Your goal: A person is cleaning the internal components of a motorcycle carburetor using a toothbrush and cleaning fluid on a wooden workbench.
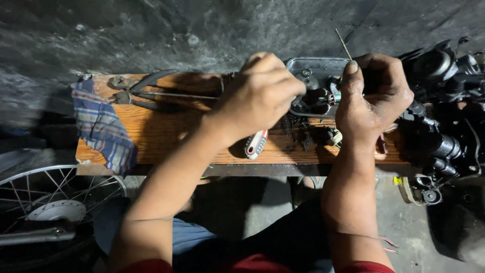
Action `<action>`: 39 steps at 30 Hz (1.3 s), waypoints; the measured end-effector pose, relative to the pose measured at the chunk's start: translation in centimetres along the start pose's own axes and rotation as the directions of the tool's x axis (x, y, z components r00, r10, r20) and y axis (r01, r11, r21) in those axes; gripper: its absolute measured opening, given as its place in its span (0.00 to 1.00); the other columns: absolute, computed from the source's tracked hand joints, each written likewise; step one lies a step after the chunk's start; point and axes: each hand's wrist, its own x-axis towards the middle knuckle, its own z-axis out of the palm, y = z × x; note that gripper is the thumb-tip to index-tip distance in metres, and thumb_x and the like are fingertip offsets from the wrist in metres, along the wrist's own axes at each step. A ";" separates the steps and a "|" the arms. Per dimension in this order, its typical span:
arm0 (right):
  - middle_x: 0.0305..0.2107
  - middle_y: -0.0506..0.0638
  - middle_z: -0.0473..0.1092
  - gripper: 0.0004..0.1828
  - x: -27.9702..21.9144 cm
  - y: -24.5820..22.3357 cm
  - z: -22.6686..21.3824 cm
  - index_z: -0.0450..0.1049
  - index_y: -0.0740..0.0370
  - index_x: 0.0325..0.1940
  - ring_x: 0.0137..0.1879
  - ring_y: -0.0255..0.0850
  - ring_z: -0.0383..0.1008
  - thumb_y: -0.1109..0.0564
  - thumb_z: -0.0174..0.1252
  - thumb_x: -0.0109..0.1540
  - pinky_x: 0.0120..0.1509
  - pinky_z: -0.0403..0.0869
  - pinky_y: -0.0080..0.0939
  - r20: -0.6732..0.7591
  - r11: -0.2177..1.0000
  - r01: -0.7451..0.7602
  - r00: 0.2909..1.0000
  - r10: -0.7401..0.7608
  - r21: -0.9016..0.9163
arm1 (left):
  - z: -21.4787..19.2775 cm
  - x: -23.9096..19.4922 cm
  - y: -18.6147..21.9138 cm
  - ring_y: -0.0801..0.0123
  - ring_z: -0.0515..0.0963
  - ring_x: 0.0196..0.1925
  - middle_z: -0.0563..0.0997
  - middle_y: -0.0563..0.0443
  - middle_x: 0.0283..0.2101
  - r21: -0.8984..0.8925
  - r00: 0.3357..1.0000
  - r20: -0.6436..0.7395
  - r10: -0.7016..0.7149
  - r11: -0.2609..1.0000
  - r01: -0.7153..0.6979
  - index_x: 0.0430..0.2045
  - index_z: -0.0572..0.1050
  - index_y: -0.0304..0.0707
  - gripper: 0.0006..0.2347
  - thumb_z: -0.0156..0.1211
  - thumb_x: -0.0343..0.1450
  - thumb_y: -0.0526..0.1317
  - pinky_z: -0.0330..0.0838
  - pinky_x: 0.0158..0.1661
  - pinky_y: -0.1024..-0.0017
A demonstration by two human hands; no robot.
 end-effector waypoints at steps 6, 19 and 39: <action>0.31 0.55 0.67 0.06 0.1 -0.3 0.1 0.67 0.74 0.47 0.33 0.37 0.64 0.67 0.57 0.74 0.41 0.67 0.35 -0.009 1.000 -0.011 1.000 0.010 -0.007 | 2.4 -0.2 1.4 0.62 0.74 0.38 0.81 0.51 0.26 0.161 0.988 0.152 -0.036 0.987 0.012 0.26 0.78 0.38 0.03 0.60 0.70 0.33 0.58 0.63 0.45; 0.34 0.56 0.69 0.06 0.2 -0.8 0.3 0.69 0.77 0.47 0.36 0.38 0.61 0.67 0.57 0.72 0.44 0.65 0.35 0.003 0.997 0.025 1.000 -0.025 -0.079 | -6.5 -1.8 -0.8 0.62 0.74 0.42 0.84 0.50 0.33 0.056 0.977 0.175 -0.125 0.992 0.117 0.33 0.82 0.32 0.06 0.67 0.67 0.24 0.71 0.49 0.69; 0.34 0.57 0.69 0.06 0.2 -0.4 0.1 0.69 0.77 0.47 0.37 0.40 0.62 0.67 0.58 0.72 0.46 0.66 0.37 0.016 0.997 0.037 0.999 -0.036 -0.073 | -4.8 -1.6 1.5 0.57 0.73 0.36 0.82 0.47 0.29 0.186 0.954 0.113 -0.276 0.949 0.253 0.25 0.81 0.32 0.06 0.61 0.59 0.26 0.72 0.40 0.65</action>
